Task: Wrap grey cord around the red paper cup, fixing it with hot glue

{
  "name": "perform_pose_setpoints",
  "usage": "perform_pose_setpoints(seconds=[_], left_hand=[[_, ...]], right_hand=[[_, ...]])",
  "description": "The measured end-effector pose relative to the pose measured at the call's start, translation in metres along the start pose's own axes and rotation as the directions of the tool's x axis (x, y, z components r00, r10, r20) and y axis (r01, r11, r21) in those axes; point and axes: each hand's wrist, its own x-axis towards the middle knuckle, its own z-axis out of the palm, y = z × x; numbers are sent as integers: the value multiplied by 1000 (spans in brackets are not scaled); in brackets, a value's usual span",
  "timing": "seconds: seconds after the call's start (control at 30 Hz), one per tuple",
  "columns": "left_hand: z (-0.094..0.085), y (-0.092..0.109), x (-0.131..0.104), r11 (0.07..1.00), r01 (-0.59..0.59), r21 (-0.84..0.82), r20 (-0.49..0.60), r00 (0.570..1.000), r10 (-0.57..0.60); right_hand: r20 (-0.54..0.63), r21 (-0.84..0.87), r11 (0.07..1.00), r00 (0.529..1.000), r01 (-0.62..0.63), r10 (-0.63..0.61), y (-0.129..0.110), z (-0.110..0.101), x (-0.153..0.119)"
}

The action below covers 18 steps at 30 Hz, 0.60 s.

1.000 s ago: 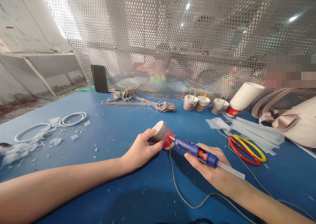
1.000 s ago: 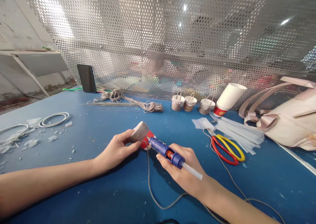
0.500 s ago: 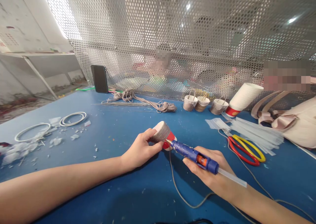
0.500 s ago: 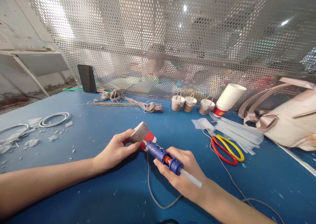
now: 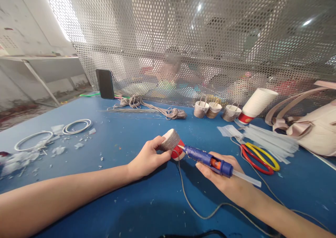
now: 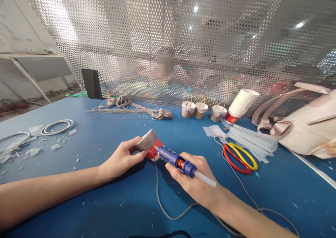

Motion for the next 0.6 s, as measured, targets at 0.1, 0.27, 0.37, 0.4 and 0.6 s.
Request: perform_pose_setpoints(seconds=[0.1, 0.27, 0.37, 0.4, 0.6], left_hand=[[0, 2, 0, 1000, 16, -20, -1, 1000, -16], [-2, 0, 0, 1000, -6, -3, 18, 1000, 6], [-3, -3, 0, 1000, -23, -2, 32, 999, 23], [-3, -3, 0, 1000, -23, -3, 38, 999, 23], [-3, -6, 0, 999, -36, -11, 49, 998, 36]], right_hand=[[-14, -7, 999, 999, 48, -48, -1, -4, 1], [17, -8, 998, 998, 61, -61, -6, -6, 2], [24, 9, 999, 998, 51, -51, -5, -7, 3], [21, 11, 999, 999, 50, -50, -4, -7, 4], [-1, 3, 998, 998, 69, -69, 1, -8, 4]])
